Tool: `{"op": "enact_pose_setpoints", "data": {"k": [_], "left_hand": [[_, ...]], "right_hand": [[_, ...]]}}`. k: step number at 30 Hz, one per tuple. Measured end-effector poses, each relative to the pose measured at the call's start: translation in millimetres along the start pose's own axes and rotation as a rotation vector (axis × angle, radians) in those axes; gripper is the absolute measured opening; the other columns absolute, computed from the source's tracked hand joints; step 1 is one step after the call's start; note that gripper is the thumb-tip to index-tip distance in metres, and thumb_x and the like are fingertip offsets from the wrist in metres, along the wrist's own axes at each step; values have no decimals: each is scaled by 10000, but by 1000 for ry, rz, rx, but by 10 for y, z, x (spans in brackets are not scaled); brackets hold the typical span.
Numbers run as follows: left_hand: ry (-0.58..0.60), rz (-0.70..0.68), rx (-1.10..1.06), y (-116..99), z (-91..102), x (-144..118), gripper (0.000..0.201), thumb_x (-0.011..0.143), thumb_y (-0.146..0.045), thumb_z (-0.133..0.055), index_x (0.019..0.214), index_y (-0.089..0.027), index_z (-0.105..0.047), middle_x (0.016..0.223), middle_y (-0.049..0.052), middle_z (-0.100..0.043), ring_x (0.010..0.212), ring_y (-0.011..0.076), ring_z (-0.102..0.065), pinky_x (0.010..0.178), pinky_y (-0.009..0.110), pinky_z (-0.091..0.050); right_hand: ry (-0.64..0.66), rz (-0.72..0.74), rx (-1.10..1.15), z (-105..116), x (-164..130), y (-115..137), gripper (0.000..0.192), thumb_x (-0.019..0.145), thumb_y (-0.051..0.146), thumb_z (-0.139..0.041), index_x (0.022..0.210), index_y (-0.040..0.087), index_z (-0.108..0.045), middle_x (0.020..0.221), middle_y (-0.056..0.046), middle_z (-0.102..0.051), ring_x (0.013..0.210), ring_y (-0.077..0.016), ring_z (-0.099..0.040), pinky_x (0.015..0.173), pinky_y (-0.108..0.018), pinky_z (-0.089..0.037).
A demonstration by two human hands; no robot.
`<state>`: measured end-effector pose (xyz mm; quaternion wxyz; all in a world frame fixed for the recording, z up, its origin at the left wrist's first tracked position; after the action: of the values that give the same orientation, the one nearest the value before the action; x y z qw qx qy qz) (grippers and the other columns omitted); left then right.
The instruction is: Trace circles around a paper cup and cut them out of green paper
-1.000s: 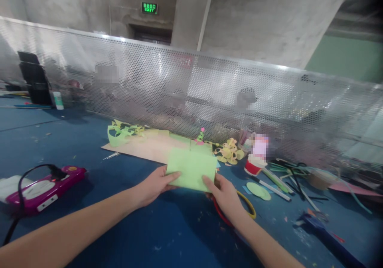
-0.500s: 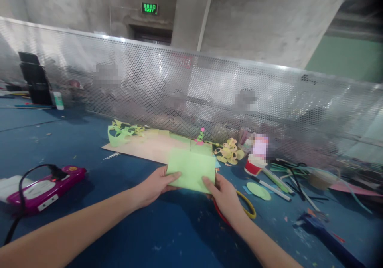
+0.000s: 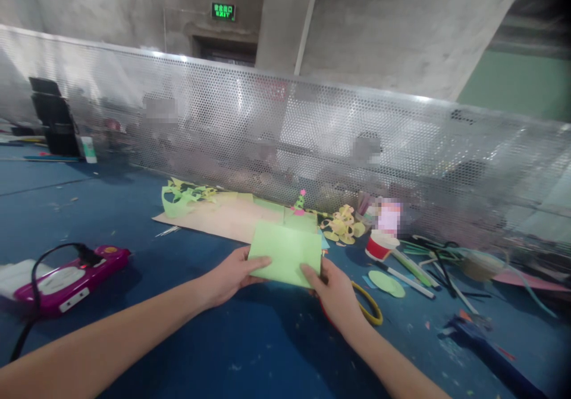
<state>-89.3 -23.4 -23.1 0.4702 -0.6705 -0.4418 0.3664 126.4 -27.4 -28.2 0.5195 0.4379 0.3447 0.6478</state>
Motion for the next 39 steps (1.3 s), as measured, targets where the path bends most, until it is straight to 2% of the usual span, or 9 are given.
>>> {"op": "enact_pose_setpoints", "data": {"k": [5, 12, 28, 33, 39], "left_hand": [[3, -2, 23, -4, -1, 3, 533, 660, -291, -842, 1146, -160, -667, 1169, 121, -702, 1078, 253, -657, 924, 326, -517], [61, -27, 1, 13, 5, 17, 616, 660, -268, -836, 1229, -155, -627, 1157, 133, -706, 1065, 270, -665, 990, 394, -482], [8, -32, 20, 15, -13, 6, 555, 649, -258, -843, 1168, -170, -664, 1113, 107, -727, 1054, 264, -669, 933, 359, -509], [29, -45, 7, 14, -16, 8, 571, 643, -268, -849, 1171, -163, -658, 1132, 116, -718, 1035, 269, -678, 945, 373, -506], [7, -37, 27, -1, -11, 5, 516, 642, -308, -847, 1112, -173, -683, 1131, 111, -719, 1091, 280, -653, 945, 367, -504]], "right_hand": [[0, 6, -3, -1, 6, -13, 387, 788, 572, -580, 856, 191, -557, 769, -65, -676, 636, -207, -597, 570, -306, -530], [-11, 16, -39, 9, 15, -54, 379, 804, 566, -573, 841, 189, -559, 734, -62, -671, 611, -205, -597, 553, -300, -512], [-20, 41, -104, 21, 2, -34, 381, 820, 576, -555, 839, 195, -554, 752, -54, -670, 655, -206, -592, 587, -295, -484], [-36, 60, -125, 15, -1, -36, 383, 835, 573, -536, 834, 190, -549, 710, -43, -644, 608, -192, -567, 575, -297, -469], [-46, 75, -83, 14, -11, -25, 386, 836, 567, -545, 852, 182, -578, 726, -56, -662, 605, -193, -573, 557, -288, -478]]}}
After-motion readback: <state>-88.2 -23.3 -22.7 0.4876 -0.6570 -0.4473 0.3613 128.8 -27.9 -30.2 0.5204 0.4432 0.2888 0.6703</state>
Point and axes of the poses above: each hand's wrist, its own x-axis towards the middle knuckle, its own z-axis out of the back of the hand, y = z × x, the point moved 1 cm from there along x, towards the middle knuckle
